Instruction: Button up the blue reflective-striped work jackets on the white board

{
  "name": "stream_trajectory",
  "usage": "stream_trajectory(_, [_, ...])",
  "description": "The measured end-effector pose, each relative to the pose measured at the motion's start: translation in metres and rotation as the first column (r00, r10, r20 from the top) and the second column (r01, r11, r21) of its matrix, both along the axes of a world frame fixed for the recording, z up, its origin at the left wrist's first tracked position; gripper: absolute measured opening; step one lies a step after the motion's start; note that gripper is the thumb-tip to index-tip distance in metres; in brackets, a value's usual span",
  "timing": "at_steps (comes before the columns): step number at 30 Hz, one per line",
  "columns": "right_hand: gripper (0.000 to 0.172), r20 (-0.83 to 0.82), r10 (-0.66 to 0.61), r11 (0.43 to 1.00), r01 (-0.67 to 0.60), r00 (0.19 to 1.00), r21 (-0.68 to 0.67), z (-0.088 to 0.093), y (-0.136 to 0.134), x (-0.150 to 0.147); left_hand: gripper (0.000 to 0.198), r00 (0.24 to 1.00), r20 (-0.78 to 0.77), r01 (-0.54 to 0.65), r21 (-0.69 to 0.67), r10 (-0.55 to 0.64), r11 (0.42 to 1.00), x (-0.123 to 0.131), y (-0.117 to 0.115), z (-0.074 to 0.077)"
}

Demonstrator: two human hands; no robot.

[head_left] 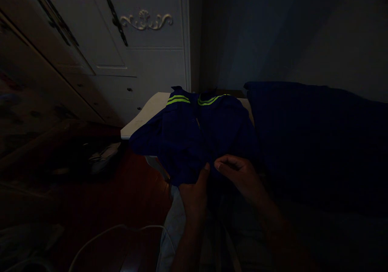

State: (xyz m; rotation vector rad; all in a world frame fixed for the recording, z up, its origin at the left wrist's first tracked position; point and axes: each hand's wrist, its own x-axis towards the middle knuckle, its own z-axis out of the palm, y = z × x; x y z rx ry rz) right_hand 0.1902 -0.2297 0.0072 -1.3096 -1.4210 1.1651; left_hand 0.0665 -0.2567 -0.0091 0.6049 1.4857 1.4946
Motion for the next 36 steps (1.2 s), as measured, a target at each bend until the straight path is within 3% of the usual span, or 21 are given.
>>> stream_trajectory(5, [0.022,0.023,-0.048,0.996,0.047,0.999,0.075,-0.004,-0.004,-0.006,0.046,0.998,0.05,-0.036,0.027,0.035,0.999,0.001,0.0,-0.004])
stream_trajectory(10, [0.017,0.13,-0.102,0.969,0.068,0.986,0.237,-0.004,-0.008,-0.012,0.046,0.987,0.124,-0.099,-0.029,0.101,0.995,0.007,0.0,-0.008])
stream_trajectory(18, [0.018,0.268,-0.082,0.937,-0.017,0.96,0.349,-0.003,-0.009,-0.01,0.044,0.974,0.209,-0.077,-0.039,0.083,0.996,0.006,-0.003,0.002])
stream_trajectory(24, [0.022,0.339,-0.052,0.907,-0.097,0.94,0.409,0.0,-0.01,-0.009,0.054,0.976,0.216,-0.026,0.012,0.022,1.0,0.002,-0.003,-0.001])
stream_trajectory(31, [0.022,0.275,0.055,0.931,-0.149,0.96,0.334,-0.001,-0.009,0.0,0.063,0.926,0.378,-0.049,0.052,0.026,0.997,0.003,0.0,0.005])
stream_trajectory(36, [0.022,0.226,0.141,0.962,-0.188,0.964,0.199,0.004,-0.003,0.007,0.068,0.917,0.398,-0.057,0.069,0.025,0.996,0.005,0.0,0.008])
